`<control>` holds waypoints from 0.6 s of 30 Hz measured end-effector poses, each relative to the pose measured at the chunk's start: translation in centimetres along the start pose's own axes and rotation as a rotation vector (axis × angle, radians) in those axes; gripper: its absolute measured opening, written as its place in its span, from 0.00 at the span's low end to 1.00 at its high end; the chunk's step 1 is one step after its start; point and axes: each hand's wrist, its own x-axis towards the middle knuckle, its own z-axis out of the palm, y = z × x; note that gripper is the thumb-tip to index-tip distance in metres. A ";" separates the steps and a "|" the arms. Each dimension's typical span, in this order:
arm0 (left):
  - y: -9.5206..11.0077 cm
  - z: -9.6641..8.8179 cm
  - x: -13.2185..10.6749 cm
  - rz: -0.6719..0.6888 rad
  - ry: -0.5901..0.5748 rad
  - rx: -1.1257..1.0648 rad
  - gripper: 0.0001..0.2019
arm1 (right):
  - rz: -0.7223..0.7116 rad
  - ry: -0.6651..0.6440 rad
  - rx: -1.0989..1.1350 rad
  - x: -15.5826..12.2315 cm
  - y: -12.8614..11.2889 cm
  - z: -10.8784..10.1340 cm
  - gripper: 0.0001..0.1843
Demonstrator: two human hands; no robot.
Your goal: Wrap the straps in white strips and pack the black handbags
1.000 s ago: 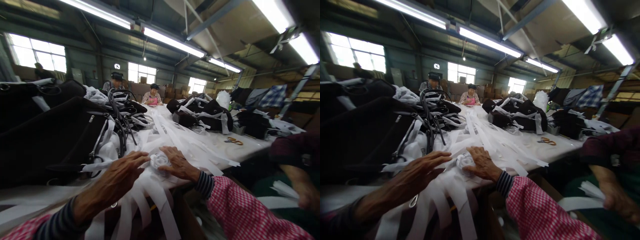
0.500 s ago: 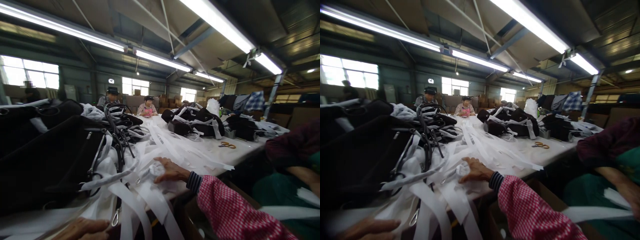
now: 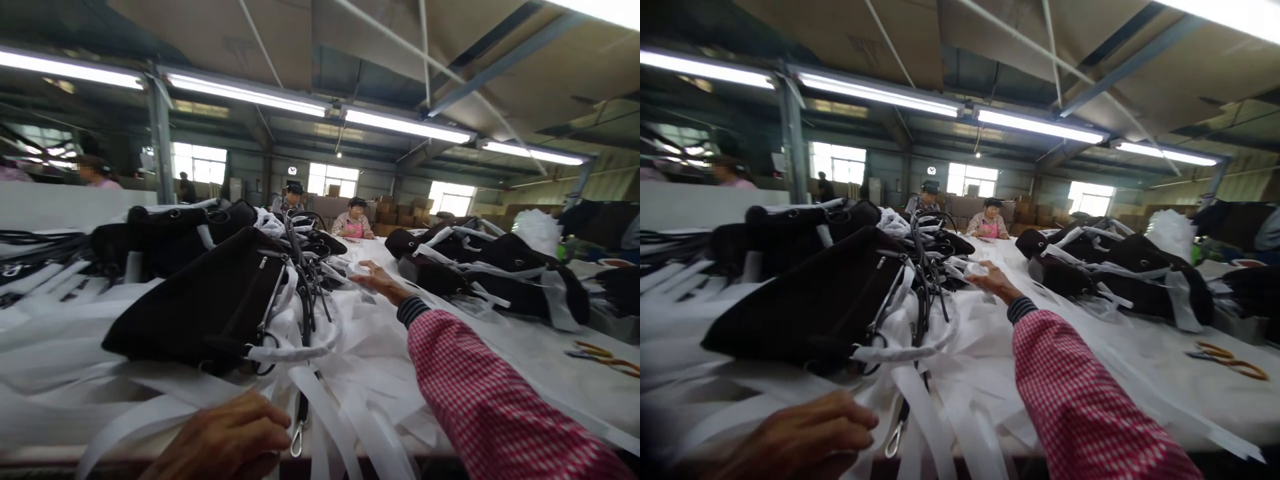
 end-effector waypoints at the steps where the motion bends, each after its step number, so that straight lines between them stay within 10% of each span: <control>1: 0.2 -0.2 0.5 -0.015 0.006 0.044 0.08 | 0.022 0.021 -0.091 1.4 0.5 1.3 0.46; 5: 0.6 -1.4 -0.2 -0.047 0.006 0.171 0.11 | 0.052 -0.074 -0.475 4.2 3.4 5.2 0.36; 10: 0.7 -2.6 -3.6 -0.177 -0.093 0.206 0.10 | 0.012 -0.050 -0.540 5.0 4.1 4.8 0.30; 13: 0.8 -2.5 -4.8 -0.303 -0.176 0.166 0.09 | -0.174 0.024 -0.337 3.6 1.4 3.5 0.27; 18: 1.2 -2.6 -5.0 -0.356 -0.201 0.153 0.09 | -0.462 -0.311 0.068 -5.1 -5.8 4.0 0.18</control>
